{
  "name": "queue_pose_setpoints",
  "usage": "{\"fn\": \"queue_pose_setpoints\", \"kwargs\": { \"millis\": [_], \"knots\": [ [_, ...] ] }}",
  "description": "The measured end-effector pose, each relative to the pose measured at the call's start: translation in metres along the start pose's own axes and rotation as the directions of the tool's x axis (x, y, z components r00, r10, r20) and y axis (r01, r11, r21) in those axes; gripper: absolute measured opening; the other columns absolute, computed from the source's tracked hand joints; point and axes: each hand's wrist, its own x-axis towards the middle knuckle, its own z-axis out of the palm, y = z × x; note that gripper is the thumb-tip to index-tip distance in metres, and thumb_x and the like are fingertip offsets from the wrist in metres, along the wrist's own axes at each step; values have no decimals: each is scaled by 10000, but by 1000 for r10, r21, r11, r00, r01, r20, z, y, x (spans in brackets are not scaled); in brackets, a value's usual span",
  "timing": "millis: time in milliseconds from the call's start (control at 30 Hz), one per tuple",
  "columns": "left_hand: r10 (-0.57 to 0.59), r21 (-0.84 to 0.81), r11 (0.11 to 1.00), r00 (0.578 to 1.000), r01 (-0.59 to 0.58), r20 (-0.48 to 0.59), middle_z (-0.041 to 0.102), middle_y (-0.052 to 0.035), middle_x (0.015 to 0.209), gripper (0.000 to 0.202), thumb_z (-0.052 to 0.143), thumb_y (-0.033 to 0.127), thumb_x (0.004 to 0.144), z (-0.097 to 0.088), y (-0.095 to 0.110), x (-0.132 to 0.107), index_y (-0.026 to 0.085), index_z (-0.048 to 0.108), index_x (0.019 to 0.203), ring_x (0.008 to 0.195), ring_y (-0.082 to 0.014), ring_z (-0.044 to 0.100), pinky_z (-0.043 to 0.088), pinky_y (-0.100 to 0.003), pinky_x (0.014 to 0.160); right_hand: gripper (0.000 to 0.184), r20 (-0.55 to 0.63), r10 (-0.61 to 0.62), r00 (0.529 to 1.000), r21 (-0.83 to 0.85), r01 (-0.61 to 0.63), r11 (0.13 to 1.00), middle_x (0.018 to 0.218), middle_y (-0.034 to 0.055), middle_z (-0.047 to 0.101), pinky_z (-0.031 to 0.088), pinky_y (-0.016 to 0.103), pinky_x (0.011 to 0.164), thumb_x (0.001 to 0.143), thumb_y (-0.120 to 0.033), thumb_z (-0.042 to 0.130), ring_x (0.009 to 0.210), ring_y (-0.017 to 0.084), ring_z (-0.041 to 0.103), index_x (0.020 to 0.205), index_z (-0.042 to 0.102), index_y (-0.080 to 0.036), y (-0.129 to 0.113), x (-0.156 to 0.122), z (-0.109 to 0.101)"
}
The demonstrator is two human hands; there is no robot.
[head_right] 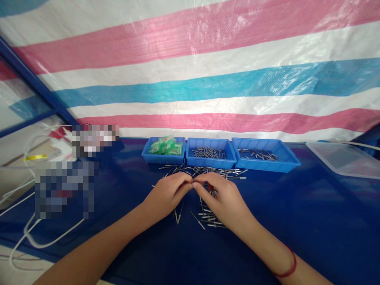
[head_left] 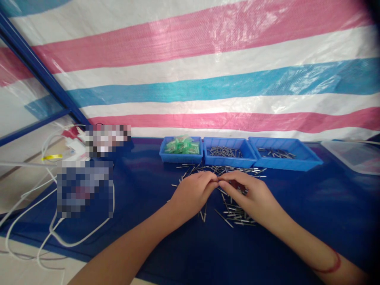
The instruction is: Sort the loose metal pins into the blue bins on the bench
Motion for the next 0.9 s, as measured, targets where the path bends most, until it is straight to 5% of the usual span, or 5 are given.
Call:
{"fn": "queue_pose_setpoints", "kwargs": {
  "millis": [167,533,900],
  "knots": [
    [-78,-265,962,996,67,-31,688,-20,927,178,499,298,918,2,5,1,176,620,965,825,-146,624,443,-231,753,188,-39,85,996,152,-78,985,880,32,687,471,312,696,888,-371,542,815,191,618,889,666,-230,-2,-2,-1],
    [-186,-523,840,982,141,-33,668,-23,868,204,542,334,884,11,3,0,162,634,943,769,-134,613,455,-223,716,157,-92,148,985,395,-100,913,846,30,687,520,291,692,813,-368,640,773,174,638,849,661,-217,-4,0,4],
    [-170,-459,878,985,137,-31,640,-11,831,209,615,358,829,3,6,1,160,656,883,675,-108,542,412,-211,628,117,-73,75,995,259,-54,964,774,34,645,474,290,659,866,-307,572,786,187,609,849,657,-228,-6,-6,-2]
  ]
}}
